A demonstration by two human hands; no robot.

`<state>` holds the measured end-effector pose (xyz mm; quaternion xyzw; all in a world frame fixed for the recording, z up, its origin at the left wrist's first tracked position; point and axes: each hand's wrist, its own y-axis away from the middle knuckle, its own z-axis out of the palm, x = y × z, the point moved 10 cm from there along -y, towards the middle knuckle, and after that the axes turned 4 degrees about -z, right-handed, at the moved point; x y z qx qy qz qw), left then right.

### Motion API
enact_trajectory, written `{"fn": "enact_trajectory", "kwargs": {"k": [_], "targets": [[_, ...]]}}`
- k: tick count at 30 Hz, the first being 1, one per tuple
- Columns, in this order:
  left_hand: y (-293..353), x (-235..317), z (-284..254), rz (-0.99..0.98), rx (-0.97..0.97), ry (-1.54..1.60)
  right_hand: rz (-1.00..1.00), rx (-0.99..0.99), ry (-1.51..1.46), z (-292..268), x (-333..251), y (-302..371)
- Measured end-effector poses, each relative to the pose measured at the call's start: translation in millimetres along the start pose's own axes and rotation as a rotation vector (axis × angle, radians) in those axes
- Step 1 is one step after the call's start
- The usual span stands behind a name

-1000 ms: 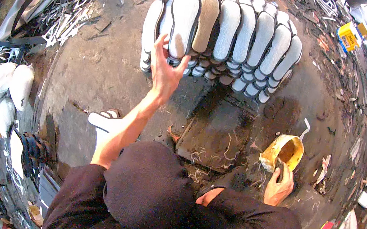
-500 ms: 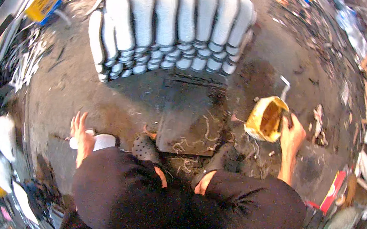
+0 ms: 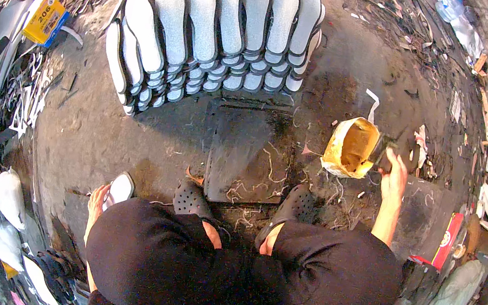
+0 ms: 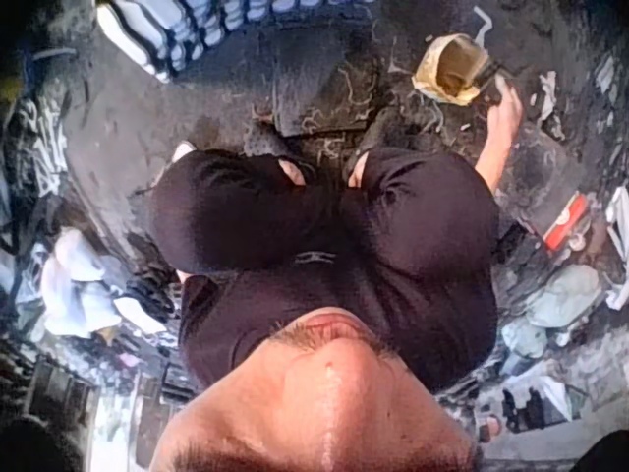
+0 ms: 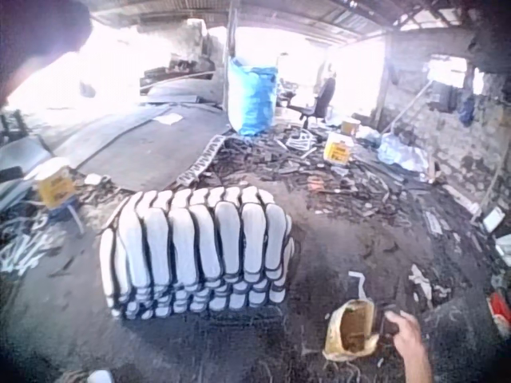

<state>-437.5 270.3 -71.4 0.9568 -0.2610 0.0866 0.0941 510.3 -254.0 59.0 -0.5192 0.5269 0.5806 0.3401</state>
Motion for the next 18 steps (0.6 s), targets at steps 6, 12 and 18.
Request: {"fn": "enact_trajectory", "kwargs": {"k": [6, 12, 18], "targets": [[-37.7, 160.1, -27.3, -0.095, -0.237, 0.171, 0.065, -0.351, 0.452, -7.6, -2.5, 109.1], [-20.8, 133.9, -19.1, -0.149, -0.164, 0.122, -0.331, -0.408, 0.279, 89.5, -156.3, 123.6], [-10.9, 144.0, -24.6, -0.197, -0.025, 0.135, -0.4, -0.196, 0.321, 73.0, -215.2, 111.7]]}}
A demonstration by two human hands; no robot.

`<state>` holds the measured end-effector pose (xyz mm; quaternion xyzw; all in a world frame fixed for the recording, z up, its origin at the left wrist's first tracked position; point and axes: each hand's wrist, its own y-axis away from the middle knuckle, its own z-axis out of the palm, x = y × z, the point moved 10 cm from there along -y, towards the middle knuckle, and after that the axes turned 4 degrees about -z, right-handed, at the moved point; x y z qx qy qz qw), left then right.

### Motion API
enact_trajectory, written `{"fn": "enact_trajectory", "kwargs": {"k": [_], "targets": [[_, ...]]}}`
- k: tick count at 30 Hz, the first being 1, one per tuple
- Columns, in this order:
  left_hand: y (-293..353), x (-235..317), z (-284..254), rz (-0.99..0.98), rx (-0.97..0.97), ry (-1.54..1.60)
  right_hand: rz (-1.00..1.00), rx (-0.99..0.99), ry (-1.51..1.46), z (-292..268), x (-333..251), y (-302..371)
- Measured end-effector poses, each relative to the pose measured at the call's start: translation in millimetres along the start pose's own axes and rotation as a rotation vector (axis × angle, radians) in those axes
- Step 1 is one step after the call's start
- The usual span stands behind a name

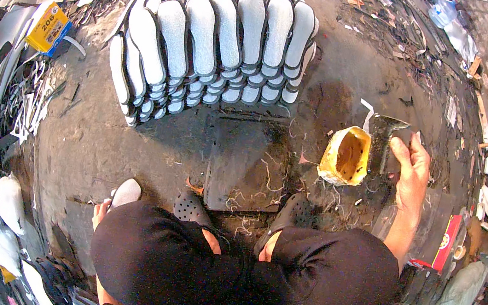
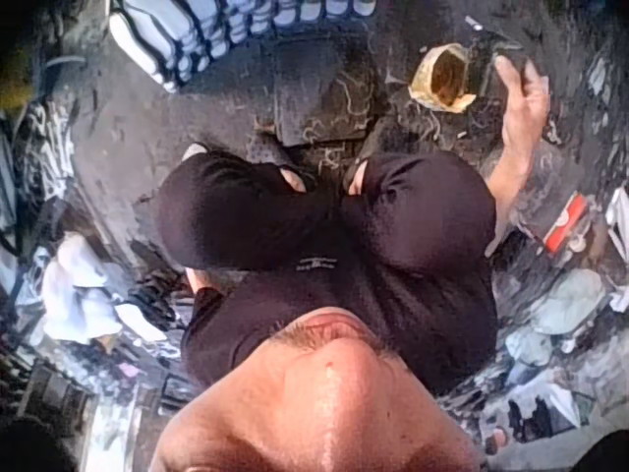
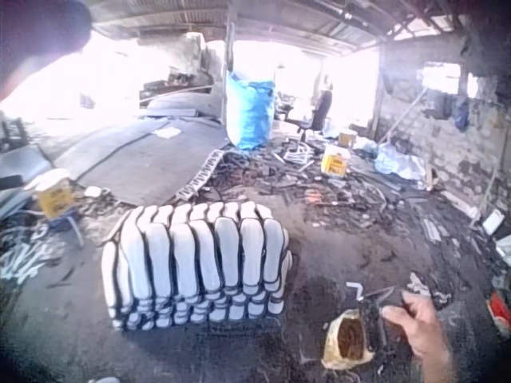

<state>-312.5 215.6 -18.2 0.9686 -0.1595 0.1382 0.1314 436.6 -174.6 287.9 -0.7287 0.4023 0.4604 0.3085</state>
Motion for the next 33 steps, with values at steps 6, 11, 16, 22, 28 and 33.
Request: {"fn": "enact_trajectory", "kwargs": {"k": [6, 11, 16, 22, 28, 33], "targets": [[-14.9, 197.2, -9.9, 0.299, 0.273, 0.223, -0.073, 0.045, -0.09, 41.3, -8.0, -9.6], [-10.6, 402.4, 44.8, 0.376, 0.197, 0.524, -0.081, -0.161, -0.187, 164.3, 21.3, -10.7], [13.1, 454.7, 113.8, 0.535, 0.021, 0.237, -0.137, -0.236, 0.06, 250.4, 81.6, 21.5], [50.7, 411.9, 126.8, 0.576, -0.207, 0.155, -0.194, -0.199, 0.36, 291.9, 166.1, 68.0], [55.3, 406.4, 134.2, 0.555, -0.293, 0.259, -0.42, -0.329, 0.553, 323.2, 152.2, 10.5], [54.7, 403.7, 128.6, 0.571, -0.234, 0.291, -0.812, -1.036, 0.548, 395.1, 122.6, 25.4]]}}
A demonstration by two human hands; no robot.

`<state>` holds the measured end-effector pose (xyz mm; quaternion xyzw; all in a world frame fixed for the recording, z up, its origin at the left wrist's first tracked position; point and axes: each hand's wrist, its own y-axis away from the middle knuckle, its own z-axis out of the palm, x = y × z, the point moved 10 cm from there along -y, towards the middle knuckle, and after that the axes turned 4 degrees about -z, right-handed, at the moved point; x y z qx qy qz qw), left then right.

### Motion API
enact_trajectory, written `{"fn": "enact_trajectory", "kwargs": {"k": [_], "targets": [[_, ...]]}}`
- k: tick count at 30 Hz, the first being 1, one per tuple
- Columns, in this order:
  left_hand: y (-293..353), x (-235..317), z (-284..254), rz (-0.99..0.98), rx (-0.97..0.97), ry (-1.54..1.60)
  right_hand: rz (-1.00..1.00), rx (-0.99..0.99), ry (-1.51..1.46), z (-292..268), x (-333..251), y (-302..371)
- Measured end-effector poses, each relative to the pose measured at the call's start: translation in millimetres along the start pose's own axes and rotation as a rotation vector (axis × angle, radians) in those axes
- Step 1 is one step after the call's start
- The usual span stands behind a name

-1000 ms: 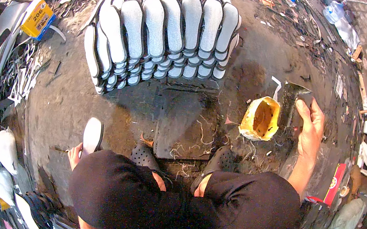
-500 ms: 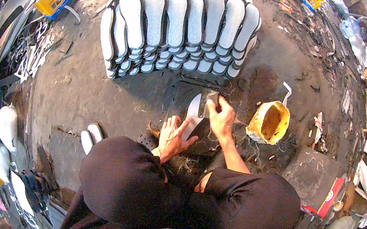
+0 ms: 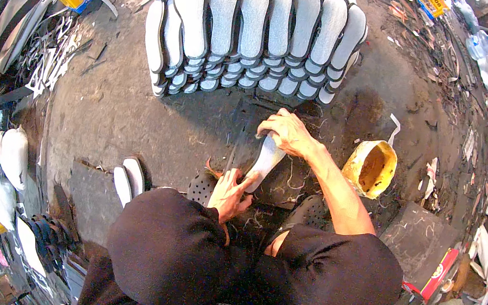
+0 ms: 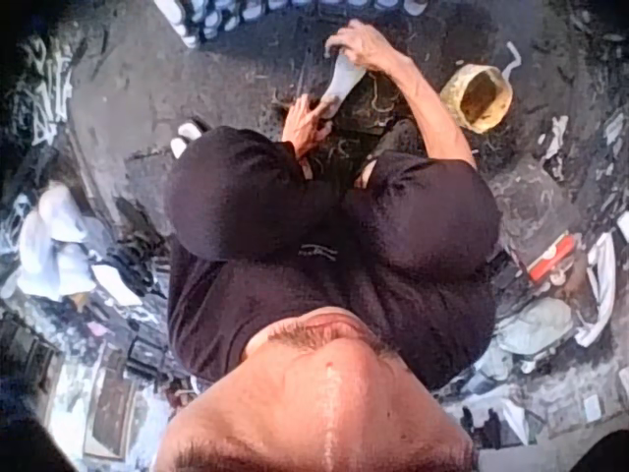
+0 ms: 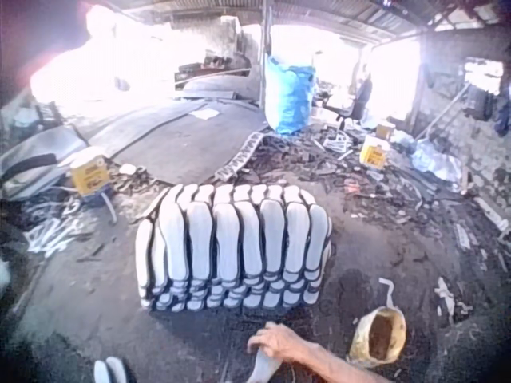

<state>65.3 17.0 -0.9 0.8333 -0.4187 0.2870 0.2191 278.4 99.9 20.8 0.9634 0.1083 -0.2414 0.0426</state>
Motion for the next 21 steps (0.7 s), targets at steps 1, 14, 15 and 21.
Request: {"fn": "enact_trajectory", "kwargs": {"k": [1, 14, 15, 21], "targets": [[-0.3, -1.8, -1.9, -0.014, -0.005, -0.015, -0.023, 0.001, 0.0, -5.5, -4.1, -5.3], [-19.9, 7.6, -4.1, 0.018, -0.018, 0.01, 0.337, 0.426, -0.034, -23.6, -11.6, 110.1], [-24.7, 6.9, -8.3, 0.021, 0.016, -0.006, 0.329, 0.471, -0.021, -37.3, 1.1, 95.8], [-25.3, -0.7, -8.2, -0.004, -0.008, 0.063, 0.294, 0.425, -0.015, -21.4, 6.6, 91.1]]}}
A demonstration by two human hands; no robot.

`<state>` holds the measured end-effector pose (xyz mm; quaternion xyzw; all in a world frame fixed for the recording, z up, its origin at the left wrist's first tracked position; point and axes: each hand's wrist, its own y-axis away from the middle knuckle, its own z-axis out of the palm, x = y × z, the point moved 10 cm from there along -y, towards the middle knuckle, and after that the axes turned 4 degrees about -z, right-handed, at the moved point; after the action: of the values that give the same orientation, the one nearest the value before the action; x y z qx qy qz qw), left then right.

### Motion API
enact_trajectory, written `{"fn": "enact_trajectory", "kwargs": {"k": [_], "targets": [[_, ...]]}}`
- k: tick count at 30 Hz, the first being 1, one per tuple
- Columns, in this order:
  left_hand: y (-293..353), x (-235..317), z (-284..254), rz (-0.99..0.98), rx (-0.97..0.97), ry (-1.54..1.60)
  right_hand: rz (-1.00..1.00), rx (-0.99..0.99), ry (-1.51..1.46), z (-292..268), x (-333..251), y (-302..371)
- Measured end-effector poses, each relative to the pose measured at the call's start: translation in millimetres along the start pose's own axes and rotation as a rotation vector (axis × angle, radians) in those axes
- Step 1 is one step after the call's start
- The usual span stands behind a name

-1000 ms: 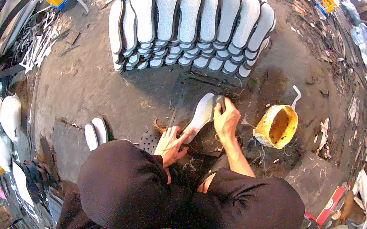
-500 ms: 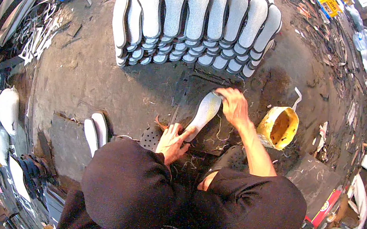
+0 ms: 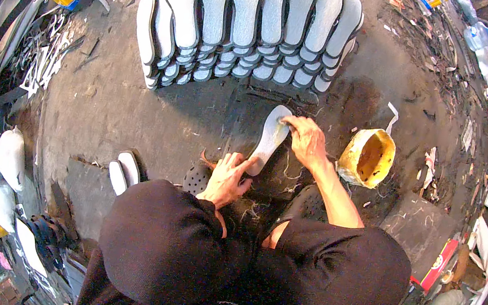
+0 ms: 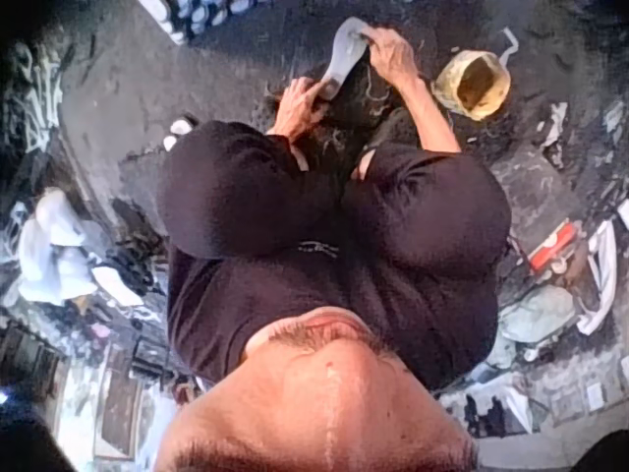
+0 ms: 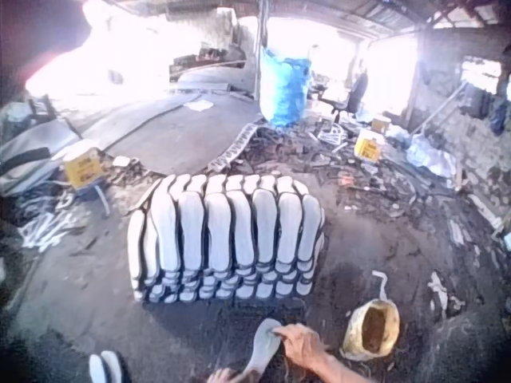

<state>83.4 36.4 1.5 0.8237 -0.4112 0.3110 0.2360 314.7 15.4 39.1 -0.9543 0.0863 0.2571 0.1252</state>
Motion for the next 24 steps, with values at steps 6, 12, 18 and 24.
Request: {"fn": "enact_trajectory", "kwargs": {"k": [6, 12, 18, 24], "targets": [[1.0, -16.3, -0.5, 0.049, 0.063, 0.061, -0.02, -0.132, -0.124, 37.6, -95.6, 103.4], [1.7, -4.9, -6.0, 0.008, 0.104, 0.011, 0.336, 0.119, -0.17, -17.8, -27.0, 22.7], [2.9, -7.9, 3.7, -0.007, 0.145, 0.006, -0.072, -0.188, 0.223, 34.4, -8.1, -61.9], [6.8, -16.0, 4.0, -0.041, 0.122, -0.011, -0.32, -0.453, 0.15, 57.2, -49.2, -66.9]]}}
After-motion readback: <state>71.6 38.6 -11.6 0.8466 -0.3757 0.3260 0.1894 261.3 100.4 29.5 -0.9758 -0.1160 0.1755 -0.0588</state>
